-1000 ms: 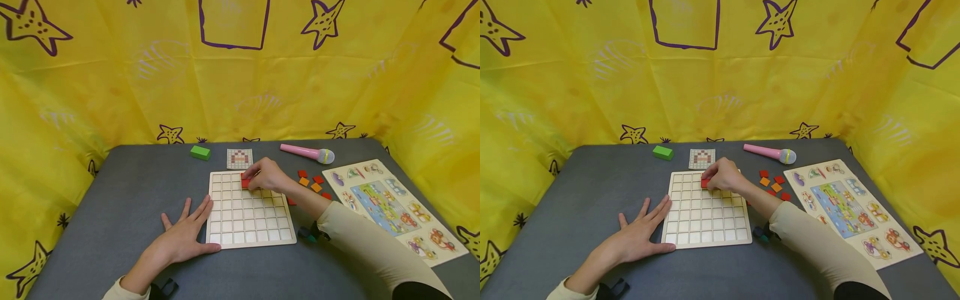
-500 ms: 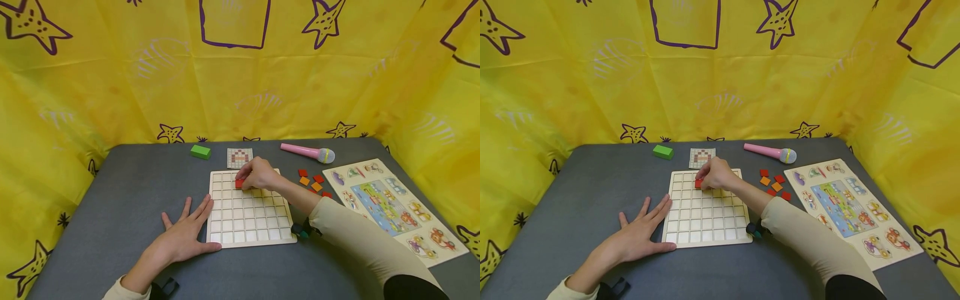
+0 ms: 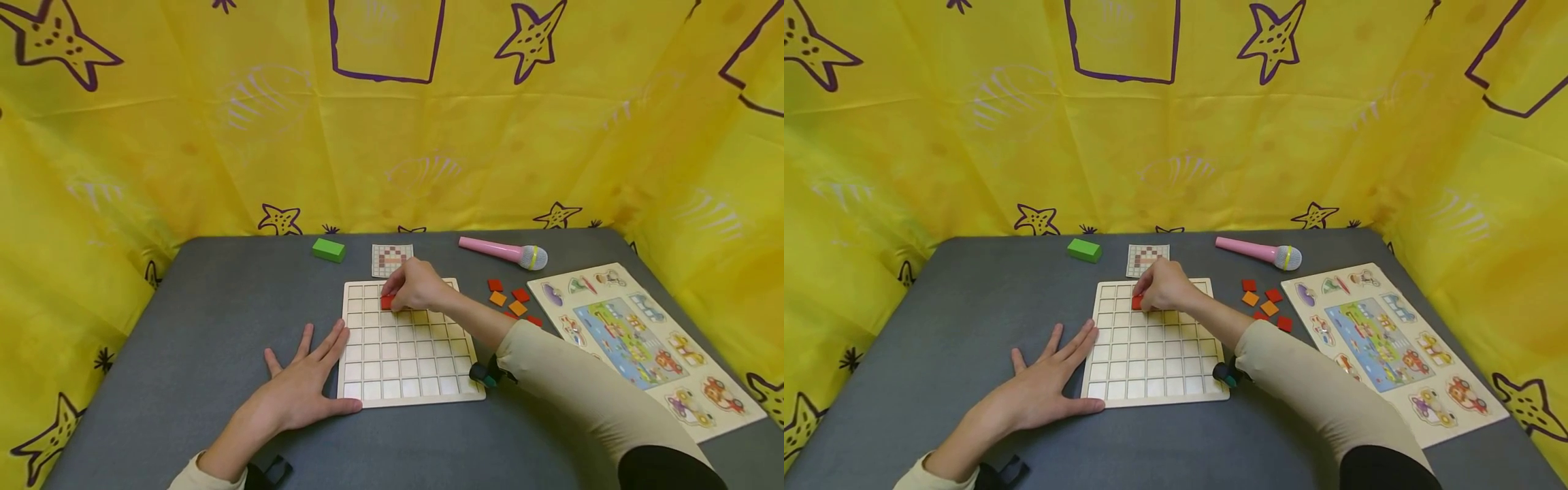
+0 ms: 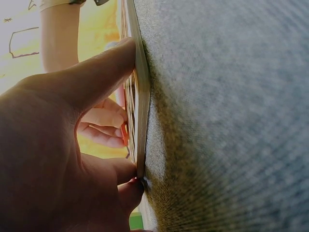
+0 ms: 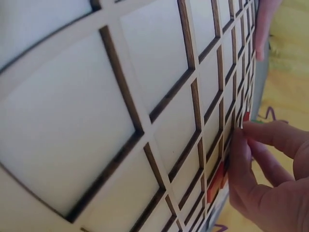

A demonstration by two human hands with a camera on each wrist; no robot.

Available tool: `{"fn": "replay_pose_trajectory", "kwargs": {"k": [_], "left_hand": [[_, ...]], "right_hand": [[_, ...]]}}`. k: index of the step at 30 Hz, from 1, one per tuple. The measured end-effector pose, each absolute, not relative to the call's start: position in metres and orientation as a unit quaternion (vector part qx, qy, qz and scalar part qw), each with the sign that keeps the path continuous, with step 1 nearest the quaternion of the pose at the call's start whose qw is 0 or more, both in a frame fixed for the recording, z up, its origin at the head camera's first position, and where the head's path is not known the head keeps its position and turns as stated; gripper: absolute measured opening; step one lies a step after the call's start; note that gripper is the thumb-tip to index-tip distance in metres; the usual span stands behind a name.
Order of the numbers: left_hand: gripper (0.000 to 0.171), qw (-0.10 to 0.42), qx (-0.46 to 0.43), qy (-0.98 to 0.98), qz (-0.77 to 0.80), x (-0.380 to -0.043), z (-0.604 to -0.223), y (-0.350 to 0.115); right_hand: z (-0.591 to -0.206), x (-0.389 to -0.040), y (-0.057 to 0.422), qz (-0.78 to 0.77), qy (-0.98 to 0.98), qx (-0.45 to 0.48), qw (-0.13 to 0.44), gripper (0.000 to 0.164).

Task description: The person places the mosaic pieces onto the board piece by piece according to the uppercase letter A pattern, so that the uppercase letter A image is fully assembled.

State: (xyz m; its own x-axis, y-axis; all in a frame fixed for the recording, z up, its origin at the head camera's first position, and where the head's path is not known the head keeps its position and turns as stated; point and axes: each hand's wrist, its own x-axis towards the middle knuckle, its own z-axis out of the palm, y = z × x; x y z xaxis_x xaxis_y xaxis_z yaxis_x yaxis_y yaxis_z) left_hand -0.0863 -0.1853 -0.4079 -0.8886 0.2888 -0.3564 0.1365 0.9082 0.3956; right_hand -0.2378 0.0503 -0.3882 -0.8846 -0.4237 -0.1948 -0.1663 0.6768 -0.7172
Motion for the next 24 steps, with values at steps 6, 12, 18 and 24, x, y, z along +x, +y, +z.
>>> {"fn": "replay_pose_trajectory", "kwargs": {"k": [6, 12, 18, 24], "left_hand": [[0.120, 0.210, 0.111, 0.954, 0.183, -0.0867, -0.4085, -0.1855], [0.121, 0.209, 0.110, 0.955, 0.180, -0.0859, -0.4087, -0.1854], [0.121, 0.207, 0.110, 0.955, 0.181, -0.0854, -0.4076, -0.1854], [0.121, 0.214, 0.105, 0.954, 0.182, -0.0866, -0.4072, -0.1850]], "right_hand": [[-0.3879, -0.2380, 0.0472, -0.355, 0.904, -0.162, 0.171, 0.026], [-0.3872, -0.2374, 0.0455, -0.345, 0.909, -0.162, 0.171, 0.026], [-0.3859, -0.2373, 0.0437, -0.335, 0.911, -0.167, 0.170, 0.026], [-0.3874, -0.2377, 0.0432, -0.329, 0.913, -0.174, 0.165, 0.026]]}}
